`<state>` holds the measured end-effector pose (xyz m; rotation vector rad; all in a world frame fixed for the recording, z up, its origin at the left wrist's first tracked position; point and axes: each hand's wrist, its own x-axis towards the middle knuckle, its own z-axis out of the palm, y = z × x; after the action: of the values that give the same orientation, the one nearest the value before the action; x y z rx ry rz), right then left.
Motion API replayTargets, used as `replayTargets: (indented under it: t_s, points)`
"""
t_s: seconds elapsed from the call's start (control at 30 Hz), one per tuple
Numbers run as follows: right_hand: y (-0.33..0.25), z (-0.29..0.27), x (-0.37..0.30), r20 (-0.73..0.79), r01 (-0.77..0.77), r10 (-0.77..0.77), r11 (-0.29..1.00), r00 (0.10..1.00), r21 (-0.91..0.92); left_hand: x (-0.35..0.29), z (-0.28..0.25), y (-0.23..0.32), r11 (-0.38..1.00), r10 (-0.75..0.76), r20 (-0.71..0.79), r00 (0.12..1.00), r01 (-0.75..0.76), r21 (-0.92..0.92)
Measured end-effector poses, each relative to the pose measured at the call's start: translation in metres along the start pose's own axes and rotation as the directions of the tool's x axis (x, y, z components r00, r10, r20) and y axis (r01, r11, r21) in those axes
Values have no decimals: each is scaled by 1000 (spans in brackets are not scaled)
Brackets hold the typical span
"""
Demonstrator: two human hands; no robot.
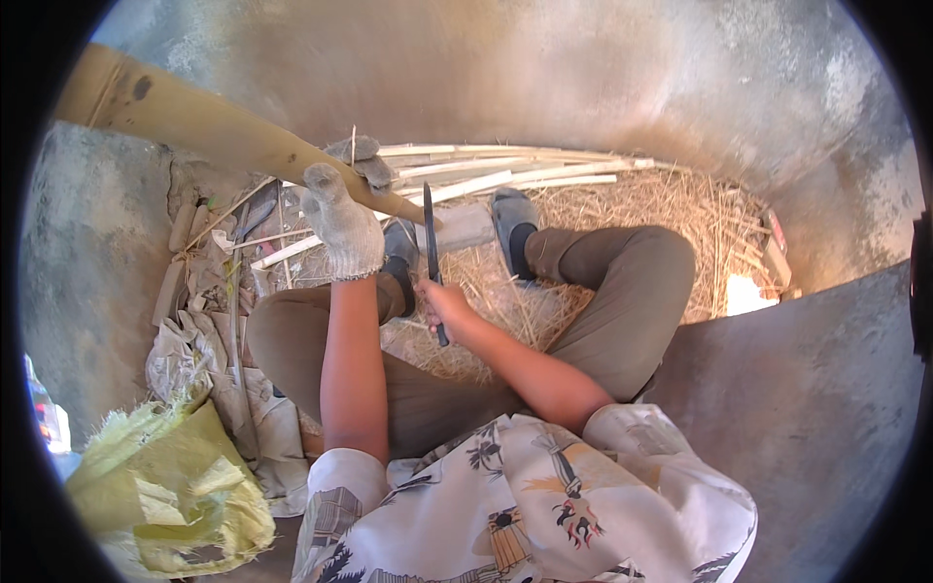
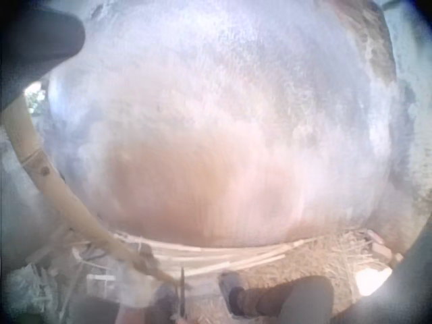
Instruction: The person sits on the ground and uses a large knife to split a long bamboo pole into thin strips. They hold the bamboo with gloved hands and repeatedly strike it with the knife to separate the sections.
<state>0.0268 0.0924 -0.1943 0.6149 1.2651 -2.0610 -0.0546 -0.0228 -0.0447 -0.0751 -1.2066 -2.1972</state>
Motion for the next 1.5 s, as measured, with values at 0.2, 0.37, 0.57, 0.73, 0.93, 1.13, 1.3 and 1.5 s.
replayTargets:
  t_s: [0.2, 0.37, 0.57, 0.73, 0.93, 1.13, 1.3, 1.5]
  points:
    - [-25, 10, -10, -128, 371, -371, 928, 920, -26, -4, -4, -6, 996, -46, 0, 999, 46, -81]
    - [-22, -1, -2, -227, 687, -664, 726, 712, 32, -11, -5, -9, 984, -112, 150, 982, 130, -118]
    - [-25, 1, -5, 27, 64, -64, 998, 998, -7, -9, -17, -22, 970, -230, 250, 941, 243, -24]
    - [-33, -3, -2, -75, 167, -172, 983, 982, -73, -1, -21, -19, 949, -234, 286, 929, 282, -139]
    - [-34, 6, -15, -175, 548, -526, 828, 832, 119, -1, -9, 2, 935, -220, 434, 874, 315, -162]
    - [-18, 6, -8, 45, -29, 27, 999, 999, 41, 0, -12, -9, 952, -285, 301, 910, 305, -19]
    - [-31, 10, -11, -87, 242, -239, 970, 967, 26, 0, -14, -5, 956, -269, 356, 895, 293, -14]
    - [-24, 7, -17, -135, 566, -549, 806, 825, 176, -7, 3, 3, 959, -264, 325, 908, 284, -15]
